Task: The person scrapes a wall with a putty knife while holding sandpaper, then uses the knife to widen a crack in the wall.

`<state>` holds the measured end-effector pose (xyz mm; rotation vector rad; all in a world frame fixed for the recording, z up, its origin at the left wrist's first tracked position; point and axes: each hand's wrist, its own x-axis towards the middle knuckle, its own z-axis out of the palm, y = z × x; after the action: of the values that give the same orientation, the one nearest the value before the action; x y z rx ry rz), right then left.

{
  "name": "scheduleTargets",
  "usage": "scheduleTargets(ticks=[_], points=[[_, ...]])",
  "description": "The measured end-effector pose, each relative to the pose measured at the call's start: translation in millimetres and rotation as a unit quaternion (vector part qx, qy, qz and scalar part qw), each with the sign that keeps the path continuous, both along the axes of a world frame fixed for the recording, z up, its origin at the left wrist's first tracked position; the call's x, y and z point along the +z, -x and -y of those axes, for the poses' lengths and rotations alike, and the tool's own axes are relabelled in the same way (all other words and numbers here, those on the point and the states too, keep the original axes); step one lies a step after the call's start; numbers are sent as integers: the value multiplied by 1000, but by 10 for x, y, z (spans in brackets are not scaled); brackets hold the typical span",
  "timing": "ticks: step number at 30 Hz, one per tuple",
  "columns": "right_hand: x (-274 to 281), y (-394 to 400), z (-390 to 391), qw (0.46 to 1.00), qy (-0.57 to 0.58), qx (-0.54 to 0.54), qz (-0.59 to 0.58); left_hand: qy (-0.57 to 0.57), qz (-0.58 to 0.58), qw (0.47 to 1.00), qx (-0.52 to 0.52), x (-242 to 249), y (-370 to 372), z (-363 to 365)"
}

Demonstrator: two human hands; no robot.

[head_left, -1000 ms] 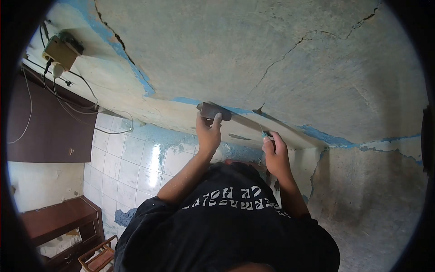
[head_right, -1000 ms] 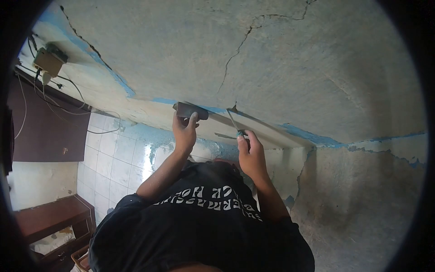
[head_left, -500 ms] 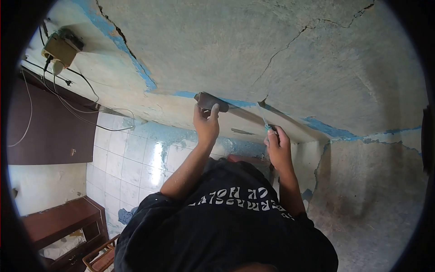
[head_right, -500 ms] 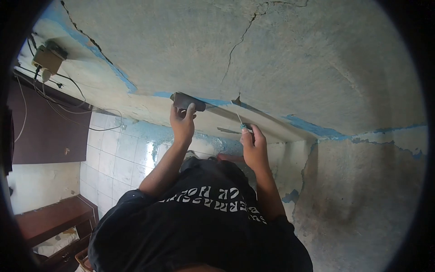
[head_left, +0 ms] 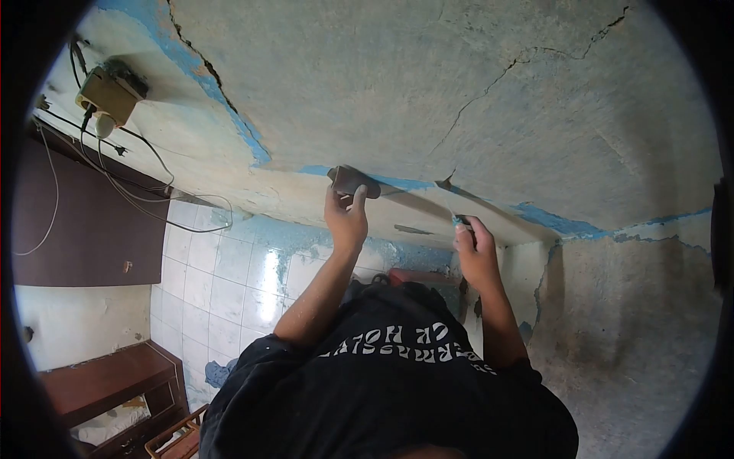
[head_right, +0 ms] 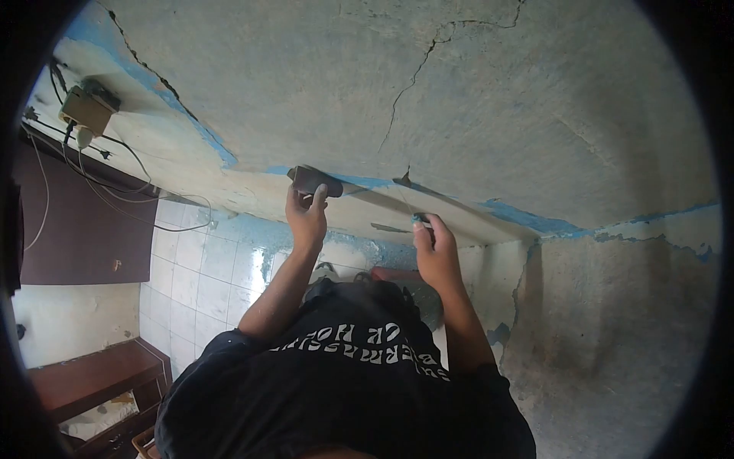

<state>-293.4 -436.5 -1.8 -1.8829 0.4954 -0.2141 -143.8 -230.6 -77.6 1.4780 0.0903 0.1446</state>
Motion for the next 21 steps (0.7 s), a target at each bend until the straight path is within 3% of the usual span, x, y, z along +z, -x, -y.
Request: scheduleTargets(ticks=[5,7,13,16,21], points=[[104,34,70,999,-14,18,-24,-32,-18,999,1,-34,88,-14],[163,12,92,996,-75,5,-42,-27,24,999,3,4,52,11],[24,-89,-36,998,-13,50,-35,-46,13,999,3,-16,105,-10],[93,36,84,997,-76,-10,-32,-49,16,999,6,134,76,-23],[-153,-181,-145,997,38,68,3,-48,12,999,1,74,95,-14]])
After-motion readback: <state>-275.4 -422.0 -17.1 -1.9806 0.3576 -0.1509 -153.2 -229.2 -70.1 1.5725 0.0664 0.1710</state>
